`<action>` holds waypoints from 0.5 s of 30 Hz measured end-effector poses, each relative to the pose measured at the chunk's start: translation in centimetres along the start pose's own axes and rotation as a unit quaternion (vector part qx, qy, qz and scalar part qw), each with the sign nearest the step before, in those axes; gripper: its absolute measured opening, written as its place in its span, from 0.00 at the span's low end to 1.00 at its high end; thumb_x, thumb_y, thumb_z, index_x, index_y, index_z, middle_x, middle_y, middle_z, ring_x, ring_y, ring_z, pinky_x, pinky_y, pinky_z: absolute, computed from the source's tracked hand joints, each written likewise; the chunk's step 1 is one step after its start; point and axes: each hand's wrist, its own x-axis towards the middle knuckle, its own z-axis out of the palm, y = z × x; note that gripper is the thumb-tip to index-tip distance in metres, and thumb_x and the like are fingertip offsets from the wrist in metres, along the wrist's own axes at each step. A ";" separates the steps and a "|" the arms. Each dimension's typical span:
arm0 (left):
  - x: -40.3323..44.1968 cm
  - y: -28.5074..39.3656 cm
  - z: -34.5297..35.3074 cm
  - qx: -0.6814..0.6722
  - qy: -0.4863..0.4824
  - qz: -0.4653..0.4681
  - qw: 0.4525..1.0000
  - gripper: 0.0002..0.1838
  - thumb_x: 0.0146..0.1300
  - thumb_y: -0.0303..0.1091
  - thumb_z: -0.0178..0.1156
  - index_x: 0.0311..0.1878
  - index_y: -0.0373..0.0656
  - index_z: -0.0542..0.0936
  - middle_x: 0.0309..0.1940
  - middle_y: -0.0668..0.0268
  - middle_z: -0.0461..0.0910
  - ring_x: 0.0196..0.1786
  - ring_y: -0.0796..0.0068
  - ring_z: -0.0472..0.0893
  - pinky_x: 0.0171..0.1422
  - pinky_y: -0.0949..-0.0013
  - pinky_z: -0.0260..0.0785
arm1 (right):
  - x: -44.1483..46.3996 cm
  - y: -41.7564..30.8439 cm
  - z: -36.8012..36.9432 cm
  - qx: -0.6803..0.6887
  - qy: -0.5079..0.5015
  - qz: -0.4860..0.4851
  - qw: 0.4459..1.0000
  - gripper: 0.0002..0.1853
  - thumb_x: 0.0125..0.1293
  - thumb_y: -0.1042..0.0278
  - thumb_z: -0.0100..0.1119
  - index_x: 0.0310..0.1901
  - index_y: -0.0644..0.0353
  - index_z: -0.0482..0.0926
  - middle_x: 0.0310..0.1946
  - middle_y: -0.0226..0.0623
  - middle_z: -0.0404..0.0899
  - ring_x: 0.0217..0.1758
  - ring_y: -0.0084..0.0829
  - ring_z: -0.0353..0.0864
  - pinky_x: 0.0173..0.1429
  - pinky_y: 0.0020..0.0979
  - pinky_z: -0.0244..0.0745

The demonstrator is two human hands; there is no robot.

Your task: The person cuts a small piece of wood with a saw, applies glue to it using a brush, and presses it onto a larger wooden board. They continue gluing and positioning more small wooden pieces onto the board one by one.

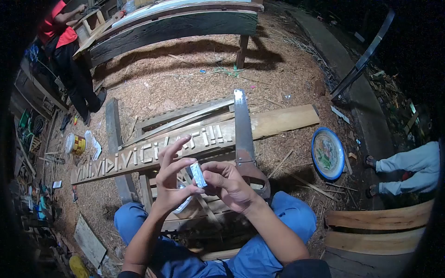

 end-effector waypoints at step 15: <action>0.7 -0.3 -0.6 0.056 0.008 0.057 0.997 0.32 0.44 0.51 0.81 0.56 0.55 0.89 0.73 0.61 0.73 0.71 0.54 0.64 0.77 0.53 0.53 | 0.6 -0.4 -0.7 -0.012 -0.002 0.017 1.000 0.15 0.67 0.67 0.72 0.54 0.60 0.85 0.46 0.43 0.89 0.50 0.33 0.89 0.58 0.37 0.85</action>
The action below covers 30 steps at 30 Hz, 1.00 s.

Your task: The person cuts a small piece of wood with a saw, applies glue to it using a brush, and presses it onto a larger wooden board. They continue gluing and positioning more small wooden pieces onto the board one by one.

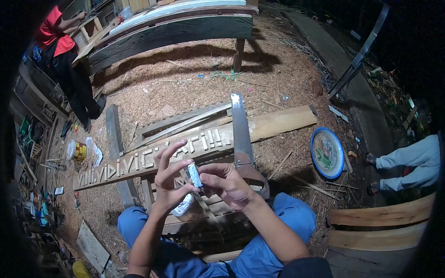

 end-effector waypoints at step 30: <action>0.5 -2.4 2.5 0.180 -0.049 -0.038 0.982 0.30 0.61 0.36 0.73 0.67 0.45 0.78 0.61 0.59 0.81 0.70 0.57 0.73 0.72 0.55 0.59 | 3.1 -2.7 -3.7 -0.427 0.308 -0.280 0.803 0.09 0.68 0.69 0.71 0.44 0.64 0.89 0.33 0.25 0.86 0.32 0.13 0.74 0.39 0.20 0.70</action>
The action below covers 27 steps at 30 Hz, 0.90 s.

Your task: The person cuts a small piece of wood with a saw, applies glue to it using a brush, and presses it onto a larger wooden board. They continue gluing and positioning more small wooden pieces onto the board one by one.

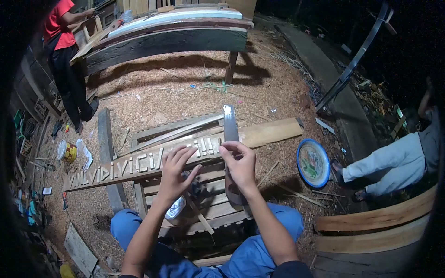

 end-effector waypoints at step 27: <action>0.4 -2.8 0.8 0.063 -0.100 -0.036 0.992 0.33 0.64 0.43 0.70 0.72 0.50 0.74 0.73 0.55 0.69 0.77 0.55 0.66 0.78 0.48 0.51 | 0.5 0.9 2.1 -0.131 -0.031 -0.041 0.990 0.07 0.68 0.71 0.70 0.43 0.65 0.87 0.34 0.29 0.88 0.37 0.17 0.80 0.45 0.24 0.75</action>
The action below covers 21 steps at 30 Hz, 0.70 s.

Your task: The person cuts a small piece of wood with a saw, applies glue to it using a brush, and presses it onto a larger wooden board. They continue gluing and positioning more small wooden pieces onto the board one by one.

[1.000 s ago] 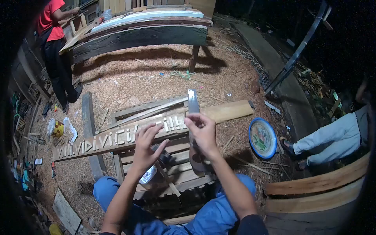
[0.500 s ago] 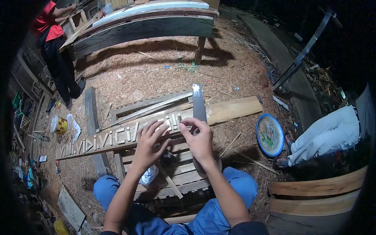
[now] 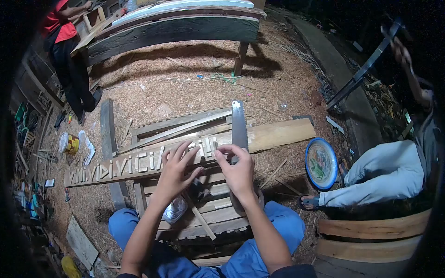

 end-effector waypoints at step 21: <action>0.1 -1.2 -0.3 0.029 -0.010 -0.010 0.999 0.39 0.65 0.50 0.69 0.77 0.50 0.68 0.74 0.55 0.67 0.77 0.55 0.64 0.78 0.45 0.49 | 1.3 -0.3 1.1 -0.158 0.067 -0.026 0.985 0.07 0.61 0.69 0.74 0.39 0.58 0.89 0.34 0.39 0.84 0.42 0.38 0.82 0.50 0.37 0.75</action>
